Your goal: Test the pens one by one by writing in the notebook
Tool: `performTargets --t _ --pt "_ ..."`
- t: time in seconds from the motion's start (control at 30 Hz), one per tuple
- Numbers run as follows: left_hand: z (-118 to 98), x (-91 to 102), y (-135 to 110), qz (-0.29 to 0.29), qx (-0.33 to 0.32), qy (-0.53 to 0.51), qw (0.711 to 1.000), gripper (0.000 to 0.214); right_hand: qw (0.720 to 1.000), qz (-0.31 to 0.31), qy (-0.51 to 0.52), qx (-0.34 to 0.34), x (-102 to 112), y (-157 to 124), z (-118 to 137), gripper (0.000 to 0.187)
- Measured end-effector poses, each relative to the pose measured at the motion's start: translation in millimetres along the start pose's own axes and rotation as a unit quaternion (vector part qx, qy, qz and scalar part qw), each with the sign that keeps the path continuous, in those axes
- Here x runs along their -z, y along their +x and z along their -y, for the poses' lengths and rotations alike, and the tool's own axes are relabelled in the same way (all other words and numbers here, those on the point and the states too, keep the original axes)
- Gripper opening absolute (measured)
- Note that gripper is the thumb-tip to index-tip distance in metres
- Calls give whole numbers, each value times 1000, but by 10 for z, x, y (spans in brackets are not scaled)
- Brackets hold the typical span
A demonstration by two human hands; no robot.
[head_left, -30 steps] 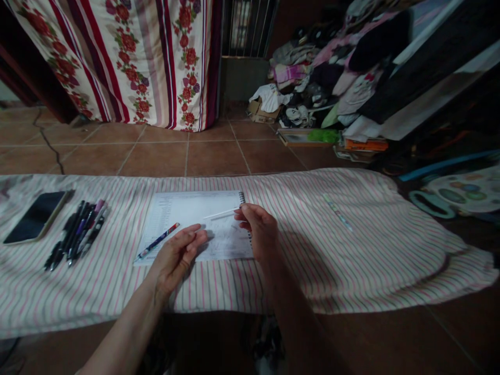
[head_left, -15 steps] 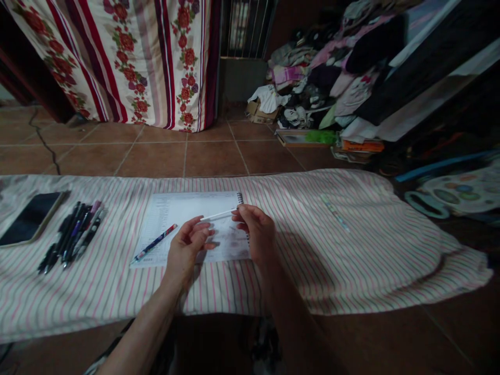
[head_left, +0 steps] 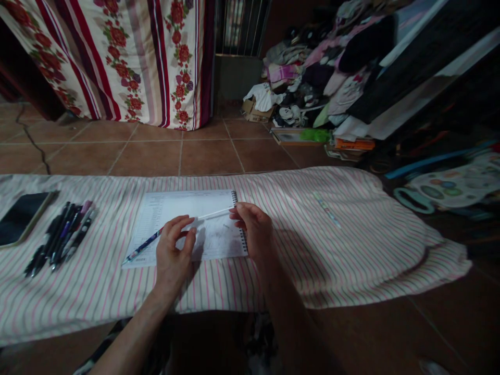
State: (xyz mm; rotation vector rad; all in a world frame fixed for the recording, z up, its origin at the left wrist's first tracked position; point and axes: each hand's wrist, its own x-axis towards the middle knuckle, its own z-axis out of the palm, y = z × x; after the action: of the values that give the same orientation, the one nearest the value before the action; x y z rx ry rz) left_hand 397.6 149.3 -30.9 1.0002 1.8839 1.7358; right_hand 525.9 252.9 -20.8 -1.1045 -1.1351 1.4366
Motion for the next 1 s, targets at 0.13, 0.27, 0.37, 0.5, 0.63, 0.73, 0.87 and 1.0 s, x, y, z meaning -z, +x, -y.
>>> performTargets --t 0.13,0.27,0.37,0.5,0.63,0.73,0.87,1.0 --pt "29 18 0 -28 -78 73 994 19 1000 9 -3 -3 1 4 0 25" --pt "67 39 -7 -36 -218 193 956 27 1000 10 -17 8 -1 5 -14 23" --pt "63 40 -15 -19 -262 233 936 31 999 21 -20 14 -17 10 -42 23" --pt "46 28 -18 -16 -290 268 918 33 999 33 -20 11 -49 19 -81 25" --pt "51 19 -16 -17 -314 297 902 36 998 52 -28 1 -72 13 -99 26" --pt "49 12 -14 -16 -313 304 900 36 997 74 -28 3 -89 2 -109 26" --pt "40 6 -9 -11 -294 293 910 32 995 94 -31 -1 -119 -9 -127 25" --pt "54 11 -5 -2 -285 316 905 29 992 119 -29 -12 -144 -24 -130 24"
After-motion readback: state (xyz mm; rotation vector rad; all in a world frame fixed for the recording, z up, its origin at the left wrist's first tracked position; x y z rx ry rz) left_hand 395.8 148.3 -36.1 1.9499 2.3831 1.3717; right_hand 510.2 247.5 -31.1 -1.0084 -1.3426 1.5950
